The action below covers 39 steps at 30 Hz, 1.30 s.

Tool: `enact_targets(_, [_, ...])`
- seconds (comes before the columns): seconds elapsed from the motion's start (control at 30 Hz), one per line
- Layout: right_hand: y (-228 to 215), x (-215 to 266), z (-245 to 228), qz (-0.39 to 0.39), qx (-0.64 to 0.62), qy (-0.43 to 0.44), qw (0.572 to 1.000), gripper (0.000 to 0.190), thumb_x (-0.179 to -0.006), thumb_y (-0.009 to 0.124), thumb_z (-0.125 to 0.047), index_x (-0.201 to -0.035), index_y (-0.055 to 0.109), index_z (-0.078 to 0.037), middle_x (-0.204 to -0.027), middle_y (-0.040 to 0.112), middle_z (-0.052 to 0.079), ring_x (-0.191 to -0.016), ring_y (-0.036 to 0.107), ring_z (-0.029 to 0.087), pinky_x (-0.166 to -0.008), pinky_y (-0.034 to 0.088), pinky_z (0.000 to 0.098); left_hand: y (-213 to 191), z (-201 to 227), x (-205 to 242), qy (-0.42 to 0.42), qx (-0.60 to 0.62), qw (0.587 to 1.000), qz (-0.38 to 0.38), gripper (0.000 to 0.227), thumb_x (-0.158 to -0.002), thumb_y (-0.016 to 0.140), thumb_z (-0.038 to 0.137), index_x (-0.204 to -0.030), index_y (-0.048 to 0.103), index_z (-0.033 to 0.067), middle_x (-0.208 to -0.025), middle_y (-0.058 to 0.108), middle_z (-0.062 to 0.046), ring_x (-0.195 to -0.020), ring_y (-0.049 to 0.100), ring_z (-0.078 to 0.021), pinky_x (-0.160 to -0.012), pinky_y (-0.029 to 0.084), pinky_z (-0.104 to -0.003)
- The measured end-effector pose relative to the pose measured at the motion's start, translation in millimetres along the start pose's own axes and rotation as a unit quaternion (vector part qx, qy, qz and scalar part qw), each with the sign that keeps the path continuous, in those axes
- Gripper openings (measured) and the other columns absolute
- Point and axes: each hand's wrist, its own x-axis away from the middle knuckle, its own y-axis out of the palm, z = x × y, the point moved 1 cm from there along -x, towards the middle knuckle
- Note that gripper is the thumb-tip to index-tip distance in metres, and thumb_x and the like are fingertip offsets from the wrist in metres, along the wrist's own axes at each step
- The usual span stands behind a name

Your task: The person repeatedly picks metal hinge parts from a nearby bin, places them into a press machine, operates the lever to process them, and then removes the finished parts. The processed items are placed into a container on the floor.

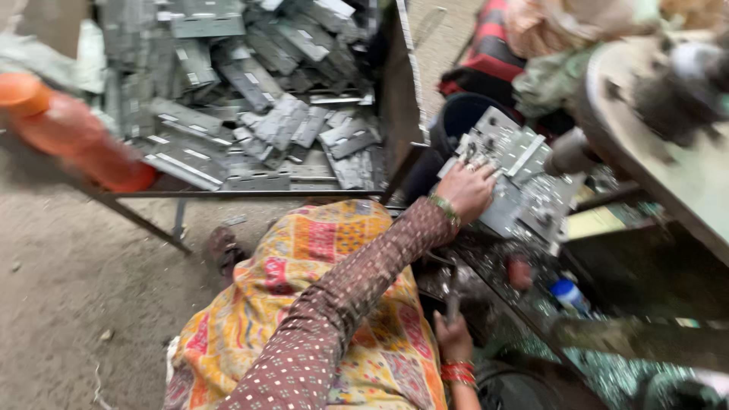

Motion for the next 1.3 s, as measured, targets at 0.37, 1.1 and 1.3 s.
enact_targets(0.37, [-77,24,-67,-0.067,-0.019,0.116,0.991,0.041,-0.086,0.073,-0.043,-0.082,0.063,-0.003,-0.052,0.06,0.014,-0.037,0.06,0.027,-0.044,0.048,0.0402,42,-227,106,-0.388,-0.068,0.915,0.089,0.062,-0.096,0.055,0.038,-0.148,0.039,0.0081,-0.148,0.046,-0.018,-0.14,0.037,-0.0368,-0.116,0.023,-0.057])
enact_targets(1.1, [-78,29,-78,-0.058,-0.047,0.108,0.991,0.04,-0.086,0.073,-0.039,-0.076,0.059,-0.002,-0.049,0.055,0.01,-0.035,0.056,0.022,-0.039,0.045,0.0374,37,-225,122,-0.368,0.056,0.905,0.205,0.023,-0.088,0.069,0.013,-0.11,0.066,0.0116,-0.1,0.066,-0.012,-0.084,0.067,-0.0375,-0.072,0.054,-0.049])
enact_targets(1.3, [-77,27,-69,-0.064,-0.052,0.086,0.993,0.041,-0.086,0.071,-0.043,-0.08,0.063,-0.004,-0.055,0.06,0.011,-0.043,0.061,0.026,-0.045,0.049,0.0407,-63,-165,135,-0.341,0.14,0.878,0.304,0.026,-0.088,0.078,0.017,-0.107,0.062,0.0083,-0.101,0.069,-0.012,-0.092,0.068,-0.0362,-0.077,0.053,-0.048])
